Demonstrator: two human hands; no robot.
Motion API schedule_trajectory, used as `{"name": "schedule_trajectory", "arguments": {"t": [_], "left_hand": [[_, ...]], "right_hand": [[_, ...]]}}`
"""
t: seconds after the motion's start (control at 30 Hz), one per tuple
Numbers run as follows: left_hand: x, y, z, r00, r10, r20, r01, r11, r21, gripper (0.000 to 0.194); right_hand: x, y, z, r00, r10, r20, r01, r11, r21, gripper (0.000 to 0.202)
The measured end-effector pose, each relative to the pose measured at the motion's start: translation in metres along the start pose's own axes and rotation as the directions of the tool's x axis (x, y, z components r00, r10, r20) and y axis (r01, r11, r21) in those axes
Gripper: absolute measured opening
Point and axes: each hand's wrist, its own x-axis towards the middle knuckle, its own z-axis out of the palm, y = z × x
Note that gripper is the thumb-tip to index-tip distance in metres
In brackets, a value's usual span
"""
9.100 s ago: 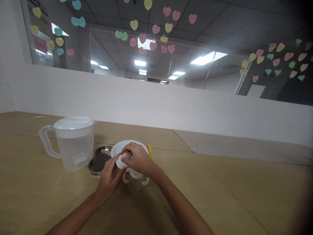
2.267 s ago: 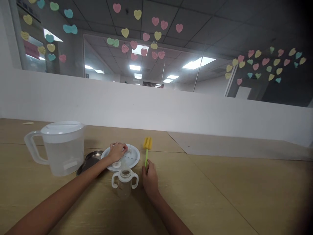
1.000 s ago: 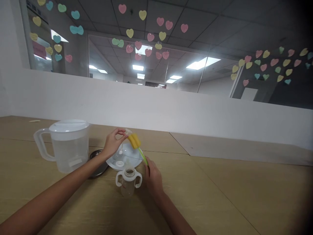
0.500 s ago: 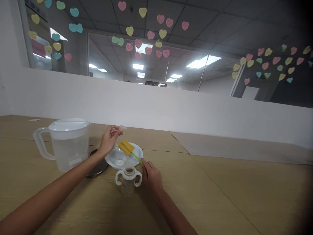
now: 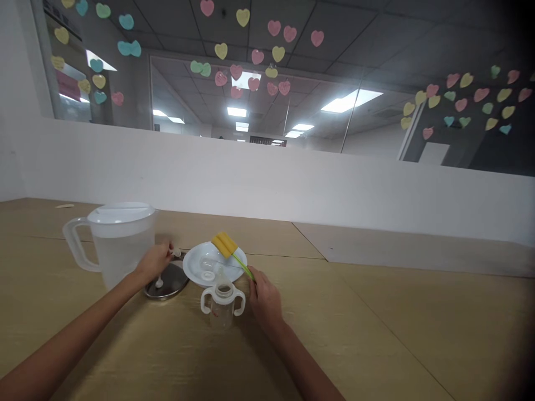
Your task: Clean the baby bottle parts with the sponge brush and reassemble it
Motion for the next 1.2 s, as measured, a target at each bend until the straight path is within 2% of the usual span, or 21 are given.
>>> {"name": "schedule_trajectory", "arguments": {"t": [0.13,0.27,0.37,0.5,0.6,0.7,0.8,0.87,0.97,1.07,1.2], "left_hand": [[-0.002,0.002,0.013,0.999,-0.025,0.03,0.024,1.0,0.016,0.01],[-0.001,0.013,0.011,1.0,-0.005,-0.003,0.005,1.0,0.019,0.021],[0.002,0.031,0.009,0.996,0.089,-0.014,-0.089,0.996,-0.028,0.034],[0.013,0.055,0.02,0.962,0.265,0.06,-0.253,0.953,-0.166,0.037],[0.021,0.064,0.032,0.944,0.308,0.12,-0.271,0.928,-0.254,0.039],[0.025,0.066,0.037,0.939,0.319,0.128,-0.269,0.915,-0.302,0.038],[0.023,0.064,0.032,0.945,0.321,0.068,-0.279,0.896,-0.344,0.035],[0.019,0.063,0.025,0.949,0.314,0.003,-0.29,0.881,-0.373,0.041],[0.01,0.063,0.011,0.965,0.245,-0.091,-0.255,0.806,-0.535,0.052],[0.004,0.065,-0.001,0.976,0.18,-0.125,-0.215,0.678,-0.703,0.055],[0.0,0.071,-0.012,0.984,0.116,-0.138,-0.18,0.585,-0.791,0.054]], "right_hand": [[0.0,0.001,-0.001,1.0,0.0,0.001,0.0,1.0,0.012,0.032],[0.001,0.0,-0.002,0.999,0.027,0.025,-0.027,0.999,0.034,0.032],[0.001,0.0,-0.002,0.998,0.058,0.04,-0.06,0.997,0.042,0.032],[0.001,0.002,-0.001,0.997,0.072,0.041,-0.074,0.996,0.048,0.032],[0.001,0.003,-0.002,0.996,0.08,0.031,-0.081,0.995,0.052,0.033],[0.001,0.004,-0.002,0.996,0.088,0.023,-0.089,0.995,0.051,0.033],[0.002,0.005,-0.002,0.995,0.101,0.023,-0.102,0.994,0.047,0.033],[0.001,0.005,-0.002,0.994,0.111,0.019,-0.112,0.993,0.041,0.033],[0.001,0.004,-0.001,0.996,0.094,0.005,-0.094,0.993,0.068,0.035],[0.0,0.004,-0.001,1.0,0.014,-0.013,-0.013,0.995,0.1,0.035],[-0.003,0.005,-0.001,0.991,-0.126,-0.042,0.127,0.991,0.036,0.035]]}}
